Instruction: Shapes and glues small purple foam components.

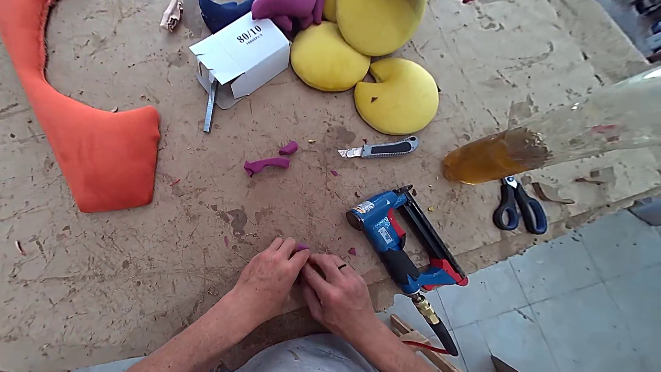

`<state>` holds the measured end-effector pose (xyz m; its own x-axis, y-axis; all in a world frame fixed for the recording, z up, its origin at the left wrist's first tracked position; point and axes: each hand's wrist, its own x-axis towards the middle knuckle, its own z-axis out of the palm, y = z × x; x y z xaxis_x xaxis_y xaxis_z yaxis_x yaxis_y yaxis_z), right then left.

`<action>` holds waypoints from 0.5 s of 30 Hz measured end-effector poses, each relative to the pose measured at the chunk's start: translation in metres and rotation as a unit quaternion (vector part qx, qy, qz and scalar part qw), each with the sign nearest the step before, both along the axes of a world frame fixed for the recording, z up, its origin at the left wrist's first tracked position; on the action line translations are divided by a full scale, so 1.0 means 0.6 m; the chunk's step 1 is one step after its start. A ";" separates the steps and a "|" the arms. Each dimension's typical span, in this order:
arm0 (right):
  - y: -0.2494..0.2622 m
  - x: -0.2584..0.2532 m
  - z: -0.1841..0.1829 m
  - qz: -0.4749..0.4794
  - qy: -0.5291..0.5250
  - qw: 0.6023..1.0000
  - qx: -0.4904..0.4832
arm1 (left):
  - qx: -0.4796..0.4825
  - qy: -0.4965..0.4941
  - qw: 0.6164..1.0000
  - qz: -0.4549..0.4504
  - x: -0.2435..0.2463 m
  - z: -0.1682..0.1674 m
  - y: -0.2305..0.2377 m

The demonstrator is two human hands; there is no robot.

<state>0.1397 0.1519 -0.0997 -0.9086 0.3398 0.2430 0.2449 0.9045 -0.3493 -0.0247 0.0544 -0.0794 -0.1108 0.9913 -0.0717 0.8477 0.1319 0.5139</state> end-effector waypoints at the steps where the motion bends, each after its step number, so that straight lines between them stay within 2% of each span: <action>1: -0.001 0.005 0.014 0.008 -0.001 1.000 -0.018 | 0.017 0.002 1.000 0.002 0.002 -0.007 -0.006; 4: 0.018 0.040 0.067 -0.080 0.012 0.996 -0.030 | 0.087 0.014 0.996 0.021 0.012 -0.034 -0.027; 7: 0.085 0.081 0.098 -0.205 -0.063 0.976 0.024 | 0.117 0.024 0.991 0.064 0.025 -0.051 -0.041; 12: 0.131 0.106 0.067 -0.263 -0.188 0.946 0.024 | 0.123 0.101 0.985 0.069 0.034 -0.053 -0.044; 15: 0.142 0.101 0.049 -0.272 -0.205 0.940 0.000 | 0.145 0.125 0.978 0.085 0.044 -0.061 -0.052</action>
<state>0.2002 0.2369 -0.0703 -0.6181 0.7809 -0.0900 0.7849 0.6069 -0.1251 0.0015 0.0229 -0.1161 -0.2539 0.9315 0.2604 0.9298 0.1609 0.3309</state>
